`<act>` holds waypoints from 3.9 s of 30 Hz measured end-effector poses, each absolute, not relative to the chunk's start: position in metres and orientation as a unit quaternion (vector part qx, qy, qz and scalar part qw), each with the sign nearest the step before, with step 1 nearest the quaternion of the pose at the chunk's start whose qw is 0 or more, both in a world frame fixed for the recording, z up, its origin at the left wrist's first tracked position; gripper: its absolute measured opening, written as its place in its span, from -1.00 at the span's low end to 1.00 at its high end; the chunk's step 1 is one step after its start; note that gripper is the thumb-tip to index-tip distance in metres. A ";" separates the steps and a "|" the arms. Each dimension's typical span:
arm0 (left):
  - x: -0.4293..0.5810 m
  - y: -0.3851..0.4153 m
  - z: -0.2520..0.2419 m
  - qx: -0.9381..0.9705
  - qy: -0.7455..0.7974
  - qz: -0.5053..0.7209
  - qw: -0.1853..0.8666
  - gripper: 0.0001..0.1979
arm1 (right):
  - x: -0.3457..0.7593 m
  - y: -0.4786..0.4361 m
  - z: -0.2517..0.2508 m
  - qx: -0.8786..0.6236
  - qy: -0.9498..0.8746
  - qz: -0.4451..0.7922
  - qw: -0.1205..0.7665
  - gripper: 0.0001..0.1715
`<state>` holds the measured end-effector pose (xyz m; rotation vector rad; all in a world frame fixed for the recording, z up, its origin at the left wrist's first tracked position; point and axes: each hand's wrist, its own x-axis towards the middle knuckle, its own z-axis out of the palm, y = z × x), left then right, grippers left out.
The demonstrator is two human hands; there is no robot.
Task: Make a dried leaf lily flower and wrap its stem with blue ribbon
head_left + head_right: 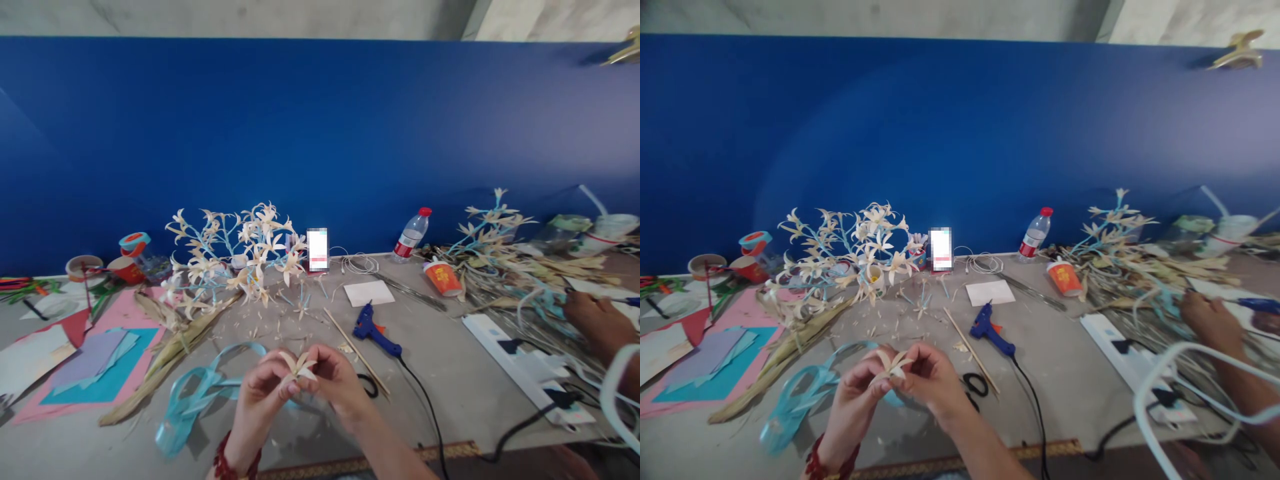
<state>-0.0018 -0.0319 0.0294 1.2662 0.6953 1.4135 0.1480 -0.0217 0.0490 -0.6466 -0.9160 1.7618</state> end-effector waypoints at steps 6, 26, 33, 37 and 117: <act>0.002 -0.032 0.022 0.513 0.275 0.606 0.542 -0.89 | 0.149 -0.023 0.053 -0.265 -0.355 0.760 0.476 -0.56; 0.021 -0.037 0.029 0.290 0.377 0.649 0.593 -0.82 | 0.146 -0.031 0.045 -0.367 -0.494 0.595 0.517 -0.65; 0.018 -0.041 0.028 0.270 0.405 0.666 0.565 -0.79 | 0.143 -0.032 0.041 -0.374 -0.527 0.562 0.516 -0.72; 0.017 -0.041 0.033 0.298 0.408 0.664 0.550 -0.81 | 0.148 -0.030 0.045 -0.391 -0.528 0.557 0.509 -0.72; 0.014 -0.045 0.036 0.263 0.350 0.642 0.630 -0.83 | 0.154 -0.029 0.054 -0.401 -0.615 0.477 0.483 -0.79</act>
